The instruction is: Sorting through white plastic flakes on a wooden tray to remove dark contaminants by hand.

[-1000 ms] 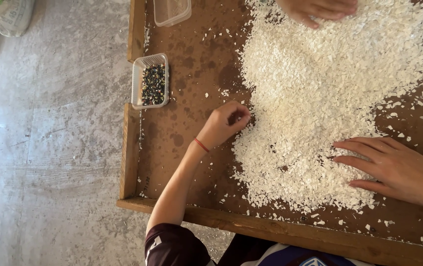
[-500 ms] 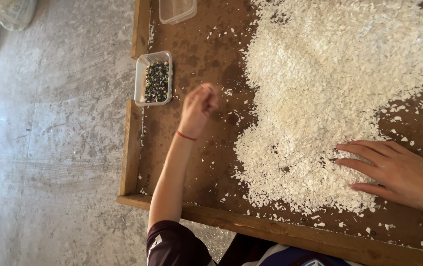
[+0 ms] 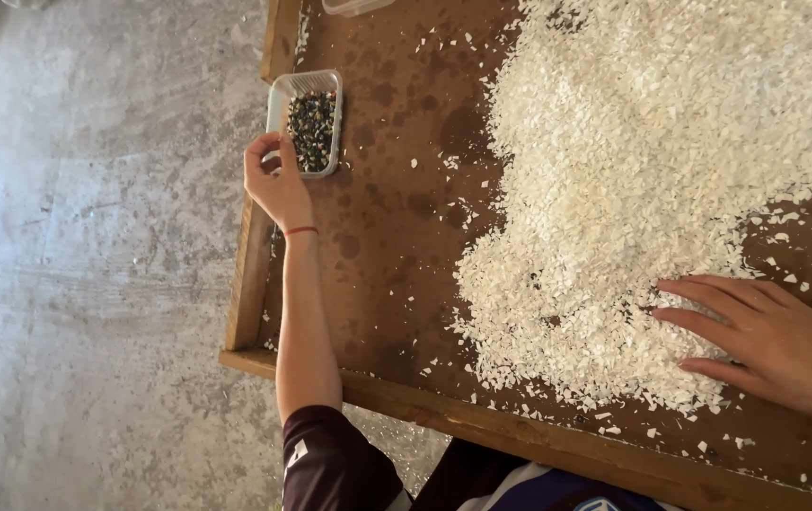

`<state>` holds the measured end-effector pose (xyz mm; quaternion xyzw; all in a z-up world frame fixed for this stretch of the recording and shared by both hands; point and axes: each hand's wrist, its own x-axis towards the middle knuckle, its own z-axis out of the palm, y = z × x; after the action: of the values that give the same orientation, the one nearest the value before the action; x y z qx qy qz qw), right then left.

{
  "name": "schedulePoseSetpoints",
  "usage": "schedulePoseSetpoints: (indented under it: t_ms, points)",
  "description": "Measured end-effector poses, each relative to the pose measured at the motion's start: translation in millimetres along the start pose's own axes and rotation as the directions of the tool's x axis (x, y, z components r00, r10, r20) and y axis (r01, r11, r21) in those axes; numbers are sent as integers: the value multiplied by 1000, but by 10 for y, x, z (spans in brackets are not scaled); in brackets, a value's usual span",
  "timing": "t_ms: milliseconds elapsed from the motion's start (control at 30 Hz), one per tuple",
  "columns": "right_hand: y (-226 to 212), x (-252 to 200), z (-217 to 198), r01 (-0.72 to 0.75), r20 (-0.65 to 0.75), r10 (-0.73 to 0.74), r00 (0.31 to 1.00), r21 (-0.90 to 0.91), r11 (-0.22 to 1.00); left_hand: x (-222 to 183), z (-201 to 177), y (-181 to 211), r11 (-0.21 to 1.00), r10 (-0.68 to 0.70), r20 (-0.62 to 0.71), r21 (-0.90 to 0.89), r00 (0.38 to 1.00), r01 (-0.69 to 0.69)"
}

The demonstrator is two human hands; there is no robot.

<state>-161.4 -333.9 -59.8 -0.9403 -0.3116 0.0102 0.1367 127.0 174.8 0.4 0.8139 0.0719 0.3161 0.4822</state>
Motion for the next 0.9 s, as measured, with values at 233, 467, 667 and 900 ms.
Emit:
schedulePoseSetpoints:
  t_ms: [233,467,667,900]
  points:
    - [18,-19,14,-34,65,34,997,-10,999,-54,57,64,999,-31,29,30,999,30]
    - [9,-8,-5,-32,66,31,997,7,999,-633,397,476,959,239,519,7,821,-284]
    - [6,-3,-9,-38,70,36,997,16,999,-1297,716,686,668,681,672,-410,289,-621]
    - [9,-1,20,-2,41,3,999,-19,1000,-1570,786,682,627,662,664,-237,347,-742]
